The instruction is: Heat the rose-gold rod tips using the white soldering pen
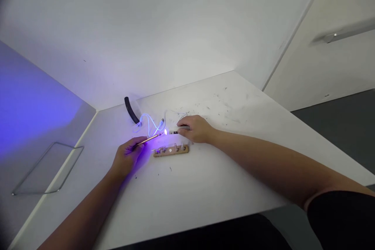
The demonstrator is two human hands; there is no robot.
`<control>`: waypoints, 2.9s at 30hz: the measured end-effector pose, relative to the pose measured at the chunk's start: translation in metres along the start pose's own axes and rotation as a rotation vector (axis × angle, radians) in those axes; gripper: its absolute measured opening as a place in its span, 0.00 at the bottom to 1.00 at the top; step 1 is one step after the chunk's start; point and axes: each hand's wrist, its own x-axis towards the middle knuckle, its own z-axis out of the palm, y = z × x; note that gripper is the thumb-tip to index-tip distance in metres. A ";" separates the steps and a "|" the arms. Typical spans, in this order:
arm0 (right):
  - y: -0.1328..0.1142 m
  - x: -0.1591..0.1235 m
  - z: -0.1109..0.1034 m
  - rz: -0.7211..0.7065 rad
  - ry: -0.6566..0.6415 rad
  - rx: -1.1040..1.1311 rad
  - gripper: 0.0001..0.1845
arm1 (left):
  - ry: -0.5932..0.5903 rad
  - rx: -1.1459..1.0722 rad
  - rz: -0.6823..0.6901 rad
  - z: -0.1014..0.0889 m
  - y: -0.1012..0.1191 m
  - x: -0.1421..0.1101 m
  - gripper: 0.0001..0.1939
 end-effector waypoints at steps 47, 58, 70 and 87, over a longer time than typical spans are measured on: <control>0.001 0.001 0.000 0.040 0.000 0.067 0.11 | -0.028 -0.037 -0.084 -0.002 0.009 -0.001 0.15; 0.001 0.002 0.000 0.026 0.007 0.054 0.11 | -0.016 -0.077 -0.124 0.000 0.009 -0.001 0.15; 0.004 0.003 -0.001 0.062 -0.018 0.081 0.12 | -0.002 -0.139 -0.104 0.000 0.007 0.000 0.14; 0.009 0.008 0.001 0.054 -0.041 0.003 0.15 | 0.004 -0.249 -0.100 0.002 0.002 0.001 0.13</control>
